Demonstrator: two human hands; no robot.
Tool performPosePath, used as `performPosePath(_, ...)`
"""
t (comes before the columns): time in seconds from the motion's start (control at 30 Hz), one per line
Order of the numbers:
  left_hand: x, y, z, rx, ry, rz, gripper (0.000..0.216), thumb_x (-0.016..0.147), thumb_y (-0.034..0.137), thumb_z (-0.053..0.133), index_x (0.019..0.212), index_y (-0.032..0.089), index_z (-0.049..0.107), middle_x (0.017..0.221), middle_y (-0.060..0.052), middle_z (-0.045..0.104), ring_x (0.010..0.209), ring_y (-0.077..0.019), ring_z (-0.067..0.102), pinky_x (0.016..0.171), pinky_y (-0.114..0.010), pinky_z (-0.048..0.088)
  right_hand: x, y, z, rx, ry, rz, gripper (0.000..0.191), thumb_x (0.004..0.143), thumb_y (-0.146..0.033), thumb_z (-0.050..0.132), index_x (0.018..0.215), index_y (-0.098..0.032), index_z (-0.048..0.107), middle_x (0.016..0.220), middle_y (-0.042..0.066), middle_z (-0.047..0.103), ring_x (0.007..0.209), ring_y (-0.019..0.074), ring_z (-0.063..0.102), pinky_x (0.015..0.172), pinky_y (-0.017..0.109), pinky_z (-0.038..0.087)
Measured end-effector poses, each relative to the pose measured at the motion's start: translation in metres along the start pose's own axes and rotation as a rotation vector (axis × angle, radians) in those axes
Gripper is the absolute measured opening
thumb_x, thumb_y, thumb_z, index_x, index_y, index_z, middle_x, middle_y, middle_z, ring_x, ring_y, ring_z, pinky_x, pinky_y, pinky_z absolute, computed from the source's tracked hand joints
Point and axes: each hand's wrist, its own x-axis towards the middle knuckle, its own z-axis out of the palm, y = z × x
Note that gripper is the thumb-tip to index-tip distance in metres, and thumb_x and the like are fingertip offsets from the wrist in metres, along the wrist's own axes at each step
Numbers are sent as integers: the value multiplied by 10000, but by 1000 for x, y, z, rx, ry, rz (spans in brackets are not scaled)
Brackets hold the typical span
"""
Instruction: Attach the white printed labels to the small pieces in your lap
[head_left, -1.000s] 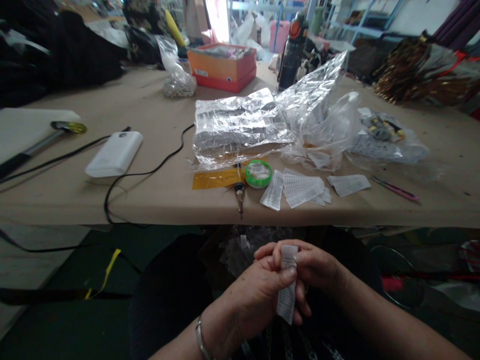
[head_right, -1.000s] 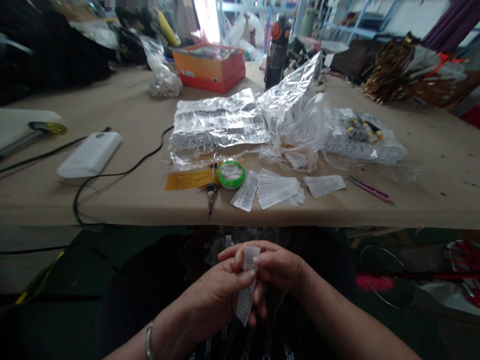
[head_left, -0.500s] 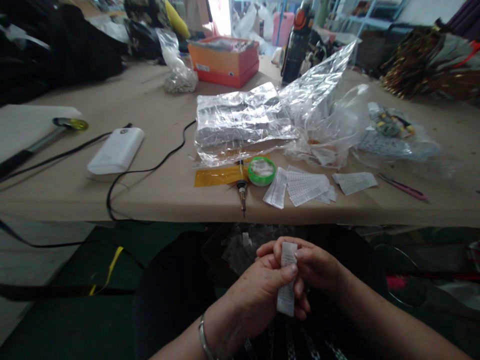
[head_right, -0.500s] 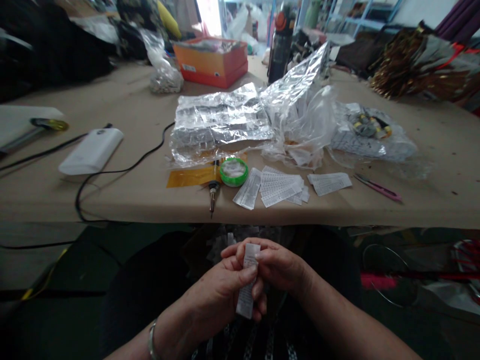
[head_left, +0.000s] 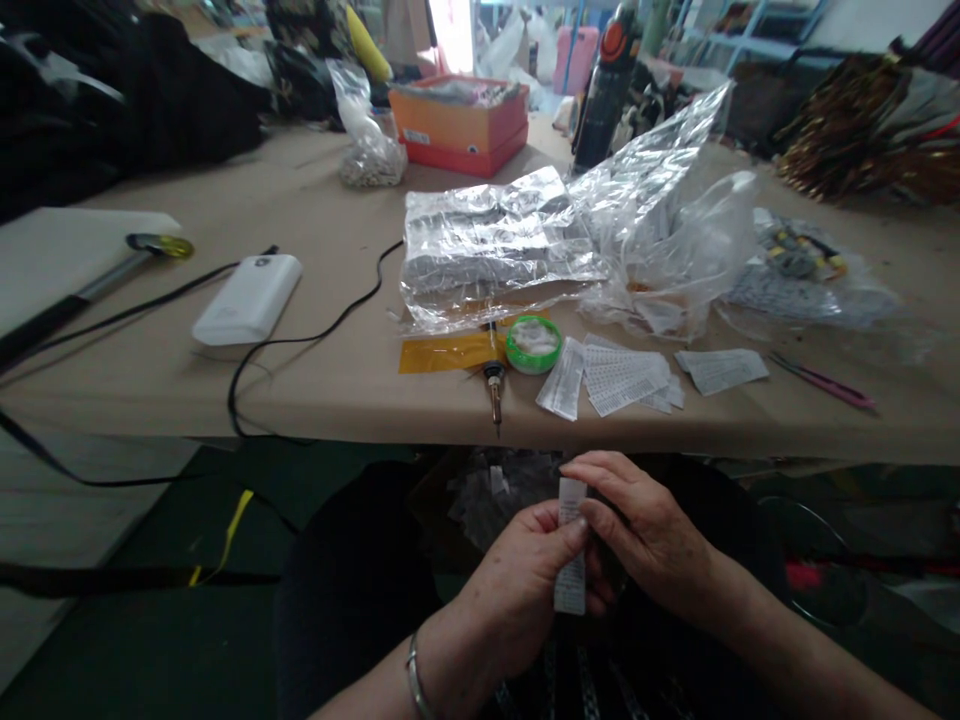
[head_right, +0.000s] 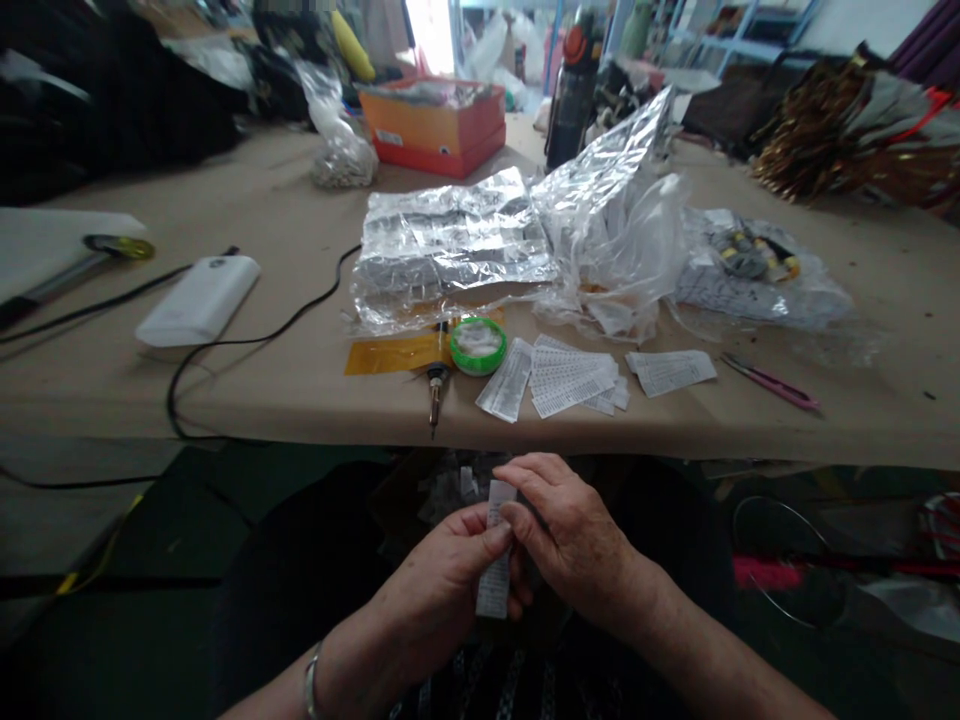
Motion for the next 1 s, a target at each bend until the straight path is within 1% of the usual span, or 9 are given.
performPosePath(0.13, -1, 1, -2, -16, 17, 12, 250, 769, 364, 621, 756, 128, 541, 590, 2, 532, 484, -90, 529, 469, -184, 412, 0, 0, 6, -14, 44, -6, 312, 904, -237, 436, 1198, -175, 523, 1123, 105, 582, 1065, 216, 536, 913, 363, 466)
performPosePath(0.27, -1, 0, -6, -26, 31, 22, 237, 769, 353, 614, 765, 128, 539, 580, 5, 529, 475, -92, 524, 466, -192, 410, 1, 1, 10, 11, -13, 30, 283, 903, -235, 431, 1154, -187, 552, 1069, 89, 615, 991, 203, 580, 864, 340, 484)
performPosePath(0.37, -1, 0, -8, -20, 43, 24, 238, 778, 358, 600, 755, 131, 531, 584, 8, 520, 475, -91, 517, 461, -192, 398, 2, 1, 12, 87, 10, 114, 297, 902, -261, 442, 1177, -197, 534, 1072, 77, 625, 968, 191, 600, 856, 315, 481)
performPosePath(0.43, -2, 2, -9, -15, 53, 39, 237, 782, 360, 594, 751, 136, 524, 581, 14, 508, 476, -89, 506, 460, -194, 388, 4, 0, 13, 169, 31, 190, 301, 893, -288, 466, 1174, -198, 526, 1017, 62, 639, 900, 176, 620, 816, 289, 488)
performPosePath(0.5, -3, 4, -9, -3, 68, 56, 246, 780, 370, 592, 740, 139, 518, 574, 16, 502, 474, -89, 493, 461, -198, 380, 8, -1, 13, 260, 25, 248, 263, 875, -307, 498, 1108, -196, 547, 918, 37, 646, 809, 158, 623, 752, 261, 490)
performPosePath(0.6, -4, 6, -10, 24, 97, 77, 284, 765, 406, 606, 716, 141, 515, 561, 13, 500, 470, -91, 480, 466, -207, 370, 16, -4, 15, 415, -5, 326, 174, 850, -329, 533, 928, -179, 571, 779, 4, 614, 692, 131, 584, 652, 230, 472)
performPosePath(0.73, -5, 7, -12, 47, 104, 126, 323, 763, 445, 605, 701, 139, 521, 558, 6, 505, 475, -94, 477, 477, -214, 367, 26, -4, 19, 614, -38, 431, 193, 821, -354, 565, 802, -162, 558, 655, -25, 539, 585, 99, 499, 559, 205, 425)
performPosePath(0.9, -7, 8, -16, 70, 140, 156, 335, 764, 448, 605, 675, 137, 516, 549, 2, 510, 471, -89, 469, 475, -207, 360, 35, -3, 24, 679, -62, 458, 197, 782, -349, 602, 760, -156, 566, 616, -38, 517, 551, 85, 467, 545, 200, 400)
performPosePath(1.0, -8, 8, -19, 74, 138, 164, 351, 779, 463, 583, 669, 137, 515, 550, -3, 513, 474, -90, 466, 482, -211, 361, 38, -3, 27, 656, -78, 438, 181, 784, -330, 597, 757, -153, 569, 623, -36, 518, 556, 85, 460, 543, 201, 391)
